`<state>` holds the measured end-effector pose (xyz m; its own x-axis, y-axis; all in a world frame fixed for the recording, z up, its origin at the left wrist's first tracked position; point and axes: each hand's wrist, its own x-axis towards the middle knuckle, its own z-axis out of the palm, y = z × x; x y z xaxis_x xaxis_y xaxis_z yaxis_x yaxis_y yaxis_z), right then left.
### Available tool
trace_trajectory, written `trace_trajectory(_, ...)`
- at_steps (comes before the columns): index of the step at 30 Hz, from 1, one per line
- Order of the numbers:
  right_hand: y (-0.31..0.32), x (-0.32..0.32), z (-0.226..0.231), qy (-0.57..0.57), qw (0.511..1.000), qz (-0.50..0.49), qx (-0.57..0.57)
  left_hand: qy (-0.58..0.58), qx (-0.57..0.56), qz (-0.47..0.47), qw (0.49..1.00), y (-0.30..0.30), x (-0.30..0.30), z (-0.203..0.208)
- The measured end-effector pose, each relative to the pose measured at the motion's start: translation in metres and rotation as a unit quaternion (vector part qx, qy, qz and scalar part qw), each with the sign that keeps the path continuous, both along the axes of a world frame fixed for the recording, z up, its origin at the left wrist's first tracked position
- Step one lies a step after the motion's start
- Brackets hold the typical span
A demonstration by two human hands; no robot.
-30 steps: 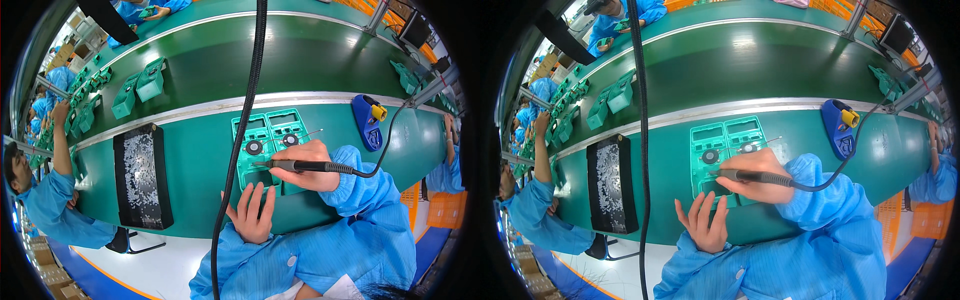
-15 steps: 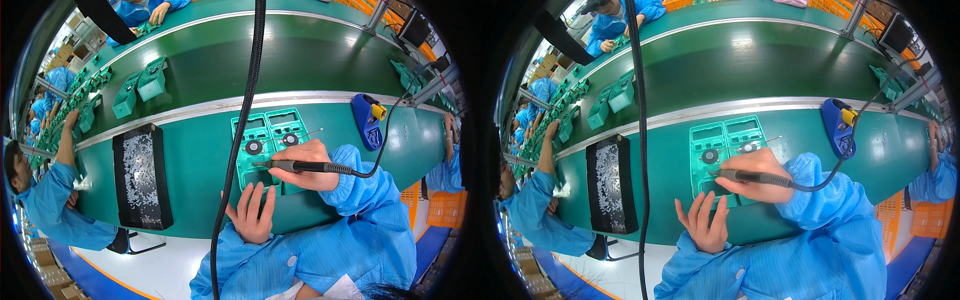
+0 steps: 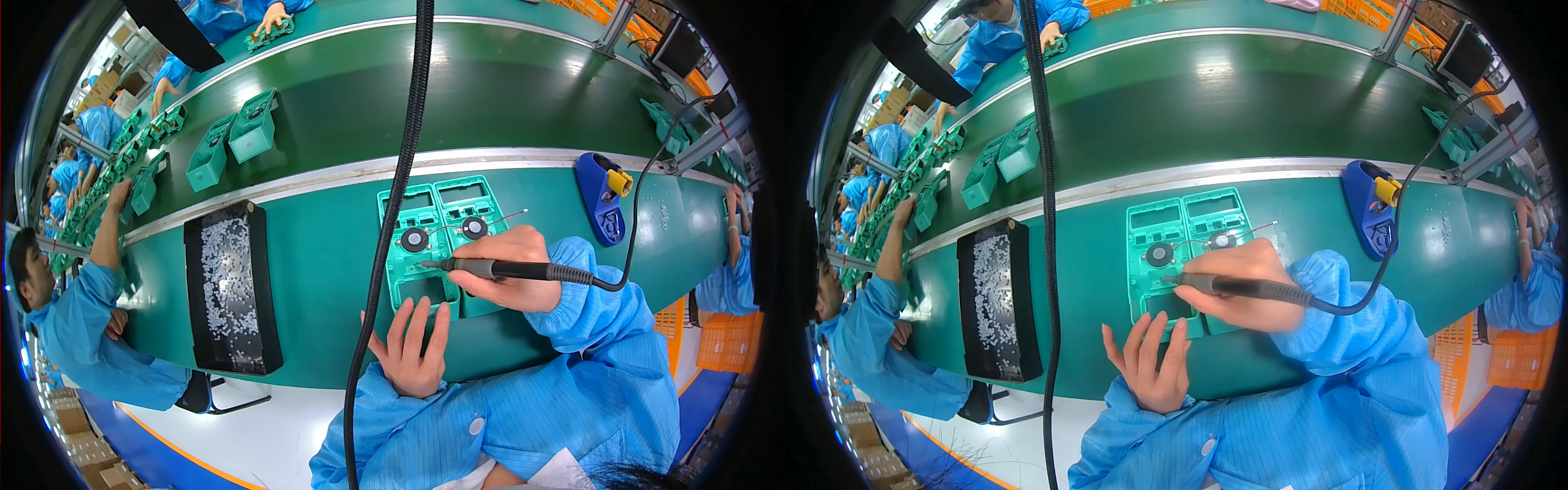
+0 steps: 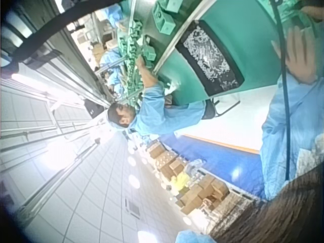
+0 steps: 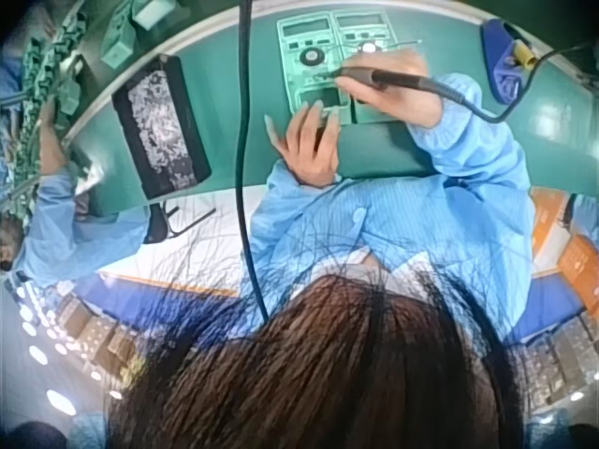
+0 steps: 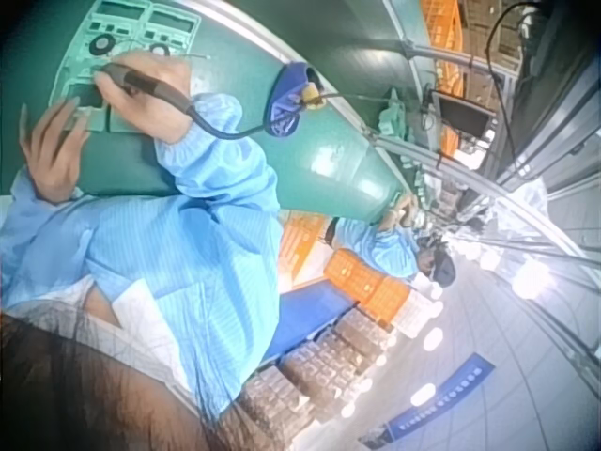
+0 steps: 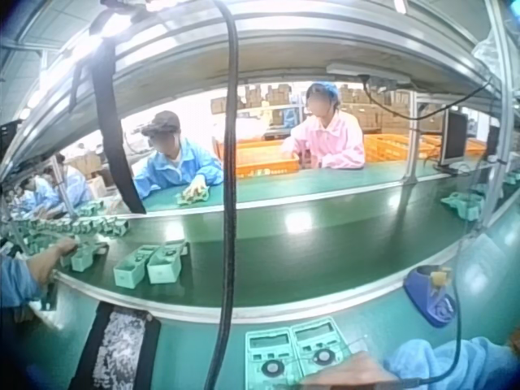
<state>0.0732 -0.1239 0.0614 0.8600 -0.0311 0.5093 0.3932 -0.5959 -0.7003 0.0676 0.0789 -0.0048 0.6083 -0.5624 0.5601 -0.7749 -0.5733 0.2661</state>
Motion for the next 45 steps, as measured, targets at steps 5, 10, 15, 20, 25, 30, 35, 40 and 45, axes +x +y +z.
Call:
trace_trajectory(5,0.004,-0.001,0.004,0.011,1.000,0.016,0.011,0.000,-0.001,0.000,1.000,0.001,0.000,0.003)
trace_trajectory(10,0.004,-0.001,0.003,0.027,0.999,0.027,-0.015,-0.001,-0.007,0.000,1.000,0.001,0.001,0.005)
trace_trajectory(15,0.009,0.000,0.002,0.013,0.999,0.025,0.015,-0.002,-0.005,-0.003,1.000,0.003,0.001,0.005)
trace_trajectory(20,0.006,0.000,0.000,0.033,0.999,0.019,-0.020,-0.005,-0.005,0.000,1.000,0.001,0.001,0.005)
trace_trajectory(25,0.008,0.000,-0.001,0.036,0.999,0.022,-0.020,-0.008,-0.007,0.003,1.000,0.002,0.001,0.006)
trace_trajectory(30,0.010,0.001,0.000,0.012,0.999,0.034,0.013,-0.006,-0.009,0.003,1.000,0.003,0.001,0.007)
trace_trajectory(35,0.011,0.002,0.000,0.011,0.999,0.041,0.012,-0.006,-0.010,-0.001,1.000,0.004,0.002,0.007)
trace_trajectory(40,0.010,0.001,0.000,0.010,0.999,0.044,0.008,-0.005,-0.008,-0.003,1.000,0.005,0.001,0.007)
trace_trajectory(45,0.009,0.000,-0.001,0.023,0.999,0.037,-0.022,-0.006,-0.006,-0.003,1.000,0.005,0.000,0.008)
